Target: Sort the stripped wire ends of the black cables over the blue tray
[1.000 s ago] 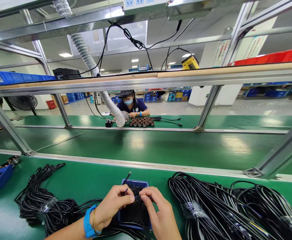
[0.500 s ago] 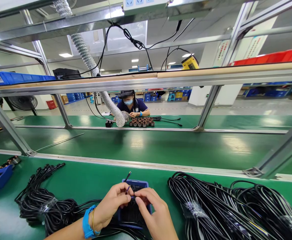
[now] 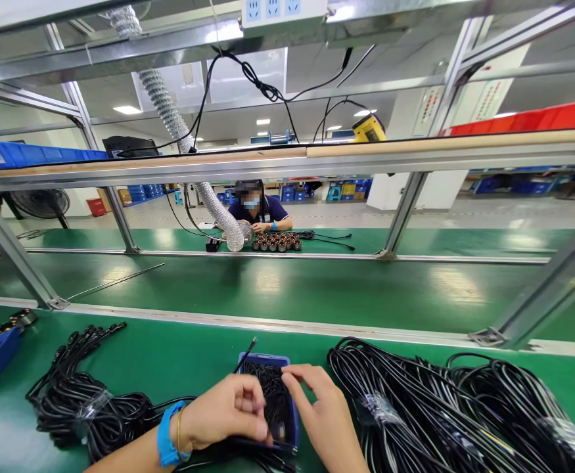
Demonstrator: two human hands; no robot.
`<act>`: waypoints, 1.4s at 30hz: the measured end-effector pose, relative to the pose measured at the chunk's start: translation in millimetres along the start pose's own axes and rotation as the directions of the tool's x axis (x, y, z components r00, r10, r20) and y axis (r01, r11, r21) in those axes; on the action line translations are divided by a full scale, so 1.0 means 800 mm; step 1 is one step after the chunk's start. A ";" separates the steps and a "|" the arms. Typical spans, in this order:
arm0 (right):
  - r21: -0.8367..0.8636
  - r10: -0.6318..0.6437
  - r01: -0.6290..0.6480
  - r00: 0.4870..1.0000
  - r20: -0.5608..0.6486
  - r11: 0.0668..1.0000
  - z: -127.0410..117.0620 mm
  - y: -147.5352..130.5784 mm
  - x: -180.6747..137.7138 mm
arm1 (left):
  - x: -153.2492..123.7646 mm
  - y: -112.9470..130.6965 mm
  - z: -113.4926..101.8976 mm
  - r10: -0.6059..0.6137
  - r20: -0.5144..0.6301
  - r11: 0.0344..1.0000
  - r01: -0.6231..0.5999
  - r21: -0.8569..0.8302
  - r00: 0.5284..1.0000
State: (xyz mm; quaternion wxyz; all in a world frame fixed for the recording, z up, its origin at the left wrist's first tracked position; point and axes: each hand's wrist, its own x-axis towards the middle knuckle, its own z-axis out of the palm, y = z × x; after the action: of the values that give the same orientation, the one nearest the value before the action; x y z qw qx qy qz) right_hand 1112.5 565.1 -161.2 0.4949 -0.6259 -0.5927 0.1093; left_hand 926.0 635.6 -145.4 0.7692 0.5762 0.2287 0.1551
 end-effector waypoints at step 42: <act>0.052 -0.107 0.113 0.989 -0.106 0.992 0.010 -0.030 -0.009 | 0.005 0.010 -0.002 0.165 -0.272 0.986 -0.148 0.081 0.948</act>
State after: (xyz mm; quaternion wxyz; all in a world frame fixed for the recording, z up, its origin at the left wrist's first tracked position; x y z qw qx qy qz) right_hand 1089.5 558.0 -150.4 0.5480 -0.5824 -0.5967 0.0663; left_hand 928.9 641.3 -138.9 0.6972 0.5878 0.2924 0.2878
